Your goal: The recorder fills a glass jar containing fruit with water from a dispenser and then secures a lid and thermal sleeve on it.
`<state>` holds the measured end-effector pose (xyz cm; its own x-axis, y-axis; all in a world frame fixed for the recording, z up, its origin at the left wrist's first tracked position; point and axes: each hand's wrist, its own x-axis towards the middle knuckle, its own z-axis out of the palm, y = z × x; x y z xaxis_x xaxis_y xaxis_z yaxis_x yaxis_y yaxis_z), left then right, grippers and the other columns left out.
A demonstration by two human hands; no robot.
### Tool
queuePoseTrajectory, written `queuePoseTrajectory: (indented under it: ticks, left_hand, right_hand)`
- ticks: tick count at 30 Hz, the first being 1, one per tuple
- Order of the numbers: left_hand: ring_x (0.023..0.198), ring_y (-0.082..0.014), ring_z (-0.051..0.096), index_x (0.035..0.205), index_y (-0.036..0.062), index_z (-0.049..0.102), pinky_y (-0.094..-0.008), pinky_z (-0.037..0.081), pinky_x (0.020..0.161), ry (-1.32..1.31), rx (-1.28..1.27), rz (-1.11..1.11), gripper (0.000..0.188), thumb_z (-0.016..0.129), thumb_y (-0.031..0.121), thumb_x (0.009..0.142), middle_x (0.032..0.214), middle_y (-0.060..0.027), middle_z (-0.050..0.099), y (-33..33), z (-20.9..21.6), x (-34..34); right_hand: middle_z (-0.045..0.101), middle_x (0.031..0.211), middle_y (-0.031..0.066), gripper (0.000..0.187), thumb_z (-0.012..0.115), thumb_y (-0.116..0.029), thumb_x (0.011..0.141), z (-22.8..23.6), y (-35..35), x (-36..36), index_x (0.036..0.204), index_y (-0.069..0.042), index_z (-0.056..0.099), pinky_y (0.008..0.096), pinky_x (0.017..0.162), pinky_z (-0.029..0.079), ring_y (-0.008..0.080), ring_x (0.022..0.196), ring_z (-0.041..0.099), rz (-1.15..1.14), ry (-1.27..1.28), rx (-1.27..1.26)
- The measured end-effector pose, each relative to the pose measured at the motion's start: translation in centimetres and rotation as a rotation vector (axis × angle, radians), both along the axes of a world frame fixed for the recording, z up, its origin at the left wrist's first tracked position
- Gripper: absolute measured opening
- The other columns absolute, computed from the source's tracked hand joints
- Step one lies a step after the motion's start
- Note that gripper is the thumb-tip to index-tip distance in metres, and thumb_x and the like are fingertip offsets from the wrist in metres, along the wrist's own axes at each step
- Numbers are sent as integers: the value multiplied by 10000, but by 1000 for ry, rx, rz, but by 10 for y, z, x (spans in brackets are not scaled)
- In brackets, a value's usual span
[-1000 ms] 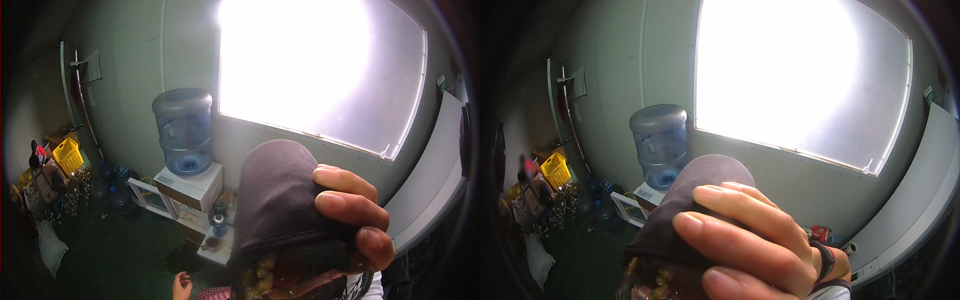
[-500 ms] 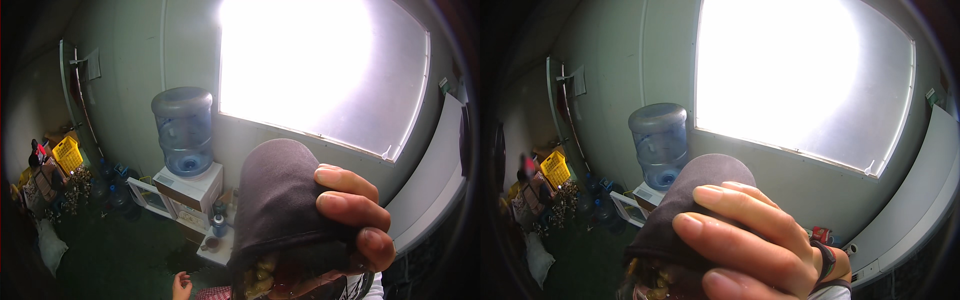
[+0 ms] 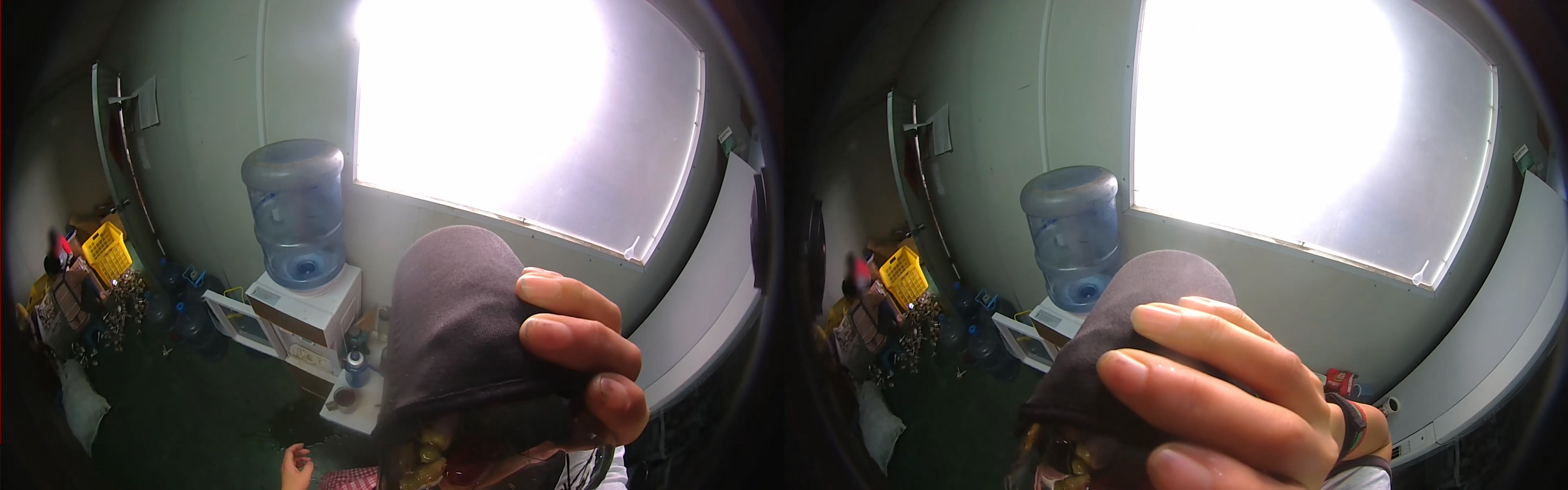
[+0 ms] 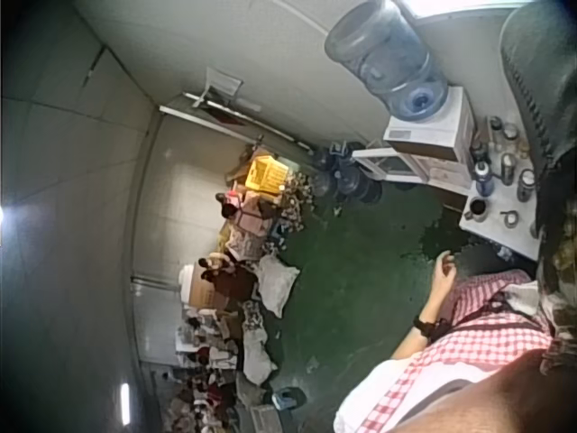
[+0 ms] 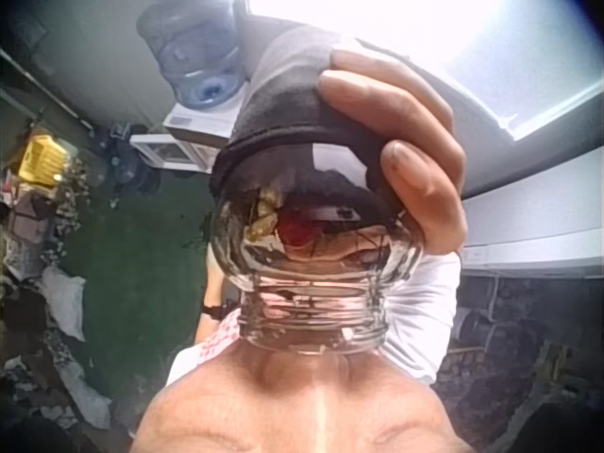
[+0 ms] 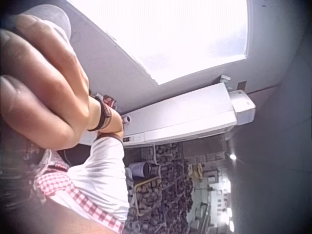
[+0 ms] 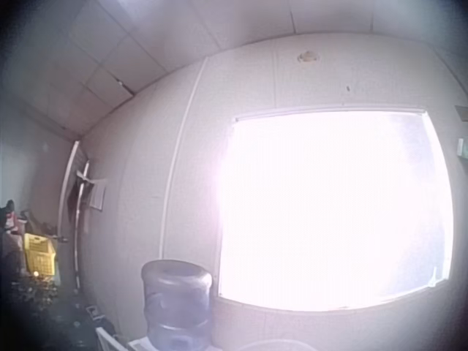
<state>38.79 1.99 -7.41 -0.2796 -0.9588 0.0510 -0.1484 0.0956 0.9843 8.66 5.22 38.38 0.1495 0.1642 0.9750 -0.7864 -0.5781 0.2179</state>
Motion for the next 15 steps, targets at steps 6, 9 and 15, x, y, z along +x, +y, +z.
queuePoseTrajectory:
  ticks: [6,9,15]
  left_hand:
    - [918,-137,575,1325,93,463,-277,481,828,-29,30,-2,478,581,37,865,1122,-78,604,-3,-14,4]
    - [919,-137,575,1325,93,462,-277,480,829,-42,43,-3,478,580,37,865,1124,-79,604,-4,-18,5]
    - [923,-137,574,1326,93,461,-277,479,830,-70,72,-4,478,580,38,866,1128,-81,603,-3,-21,6]
  right_hand:
    - [619,1052,195,589,677,-340,801,-1,-2,2,1286,-153,400,474,845,566,360,947,650,8,-5,13]
    - [616,1058,195,600,677,-350,799,-1,-2,0,1291,-153,395,479,845,565,363,952,648,24,9,26]
    - [610,1068,195,611,666,-368,805,-1,-3,0,1300,-152,383,484,842,564,364,957,646,3,19,19]
